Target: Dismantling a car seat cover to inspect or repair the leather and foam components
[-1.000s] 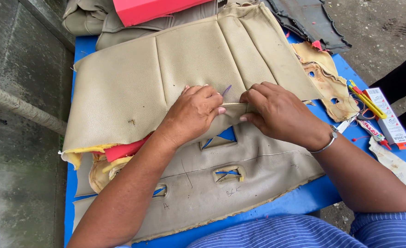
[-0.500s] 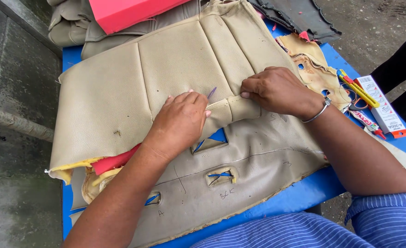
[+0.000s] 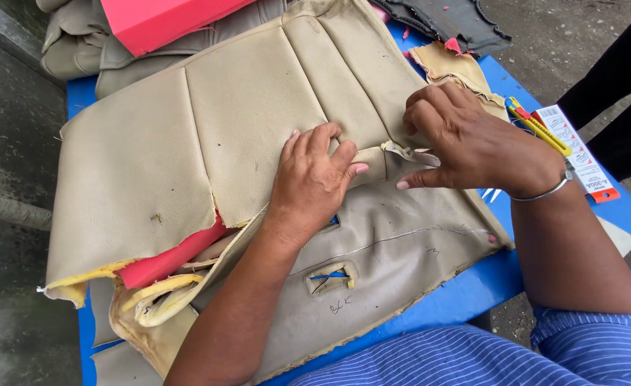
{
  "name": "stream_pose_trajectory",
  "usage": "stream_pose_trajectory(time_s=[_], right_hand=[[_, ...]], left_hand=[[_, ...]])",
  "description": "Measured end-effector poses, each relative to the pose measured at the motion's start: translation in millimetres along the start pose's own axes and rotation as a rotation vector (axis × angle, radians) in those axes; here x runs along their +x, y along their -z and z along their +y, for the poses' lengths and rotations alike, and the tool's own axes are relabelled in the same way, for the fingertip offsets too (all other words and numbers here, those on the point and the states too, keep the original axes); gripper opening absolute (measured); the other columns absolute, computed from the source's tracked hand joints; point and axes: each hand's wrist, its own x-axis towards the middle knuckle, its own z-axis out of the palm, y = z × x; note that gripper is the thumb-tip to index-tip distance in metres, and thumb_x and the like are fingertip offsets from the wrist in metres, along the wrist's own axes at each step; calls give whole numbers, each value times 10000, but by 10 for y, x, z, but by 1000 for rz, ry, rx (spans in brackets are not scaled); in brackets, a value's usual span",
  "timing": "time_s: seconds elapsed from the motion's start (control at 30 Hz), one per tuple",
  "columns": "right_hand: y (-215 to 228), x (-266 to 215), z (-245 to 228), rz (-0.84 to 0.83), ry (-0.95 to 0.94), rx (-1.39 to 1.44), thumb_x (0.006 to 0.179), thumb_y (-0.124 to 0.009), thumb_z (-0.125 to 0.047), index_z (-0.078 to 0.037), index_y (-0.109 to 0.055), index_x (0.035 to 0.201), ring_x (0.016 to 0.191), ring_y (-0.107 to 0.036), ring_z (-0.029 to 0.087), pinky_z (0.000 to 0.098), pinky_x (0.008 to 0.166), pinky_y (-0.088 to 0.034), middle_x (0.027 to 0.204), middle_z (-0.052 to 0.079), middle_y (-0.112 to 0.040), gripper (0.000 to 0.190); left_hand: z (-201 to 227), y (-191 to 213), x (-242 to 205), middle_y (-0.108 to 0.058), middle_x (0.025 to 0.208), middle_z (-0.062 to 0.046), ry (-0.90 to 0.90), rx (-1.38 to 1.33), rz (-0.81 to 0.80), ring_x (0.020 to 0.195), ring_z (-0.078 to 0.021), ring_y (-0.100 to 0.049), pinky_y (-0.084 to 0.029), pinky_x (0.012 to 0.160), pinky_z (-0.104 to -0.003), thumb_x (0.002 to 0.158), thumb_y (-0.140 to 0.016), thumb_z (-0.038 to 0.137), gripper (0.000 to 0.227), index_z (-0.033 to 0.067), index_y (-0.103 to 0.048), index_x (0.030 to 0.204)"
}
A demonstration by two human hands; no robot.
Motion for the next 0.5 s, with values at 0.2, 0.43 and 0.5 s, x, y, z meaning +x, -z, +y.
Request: stream_pose_trajectory(time_s=[0.2,0.43,0.5], right_hand=[[-82,-39,167,114,134,25,945,-662,-49,-96,-666,1076,943,-548,321,470,946,-416,1131,58,-641,139],[-280,-60,354,79,84,131,998,-634,-309,-139,-700,1104,918,-624,233,427,1033,-325,977,-17,-707,211],[-444,-101,456,155,-69,257,957,-715,-315,-136,-686,958,851,-610,311,544,979,-423,829,45,-660,181]], left_hand=[[-22,-1,-28,-622,1204,-64,12,-92,-17,1022,-255,-628,-479,1029,-509,921,-752,446,336,140,-637,998],[-42,-128,-70,-653,1136,-44,13,-107,-44,1075,-241,-644,-481,1041,-510,1005,-644,389,268,121,-657,1004],[-66,-359,-116,-614,1009,-39,75,-45,5,1052,-262,-732,-510,1039,-487,1045,-543,475,343,145,-621,990]])
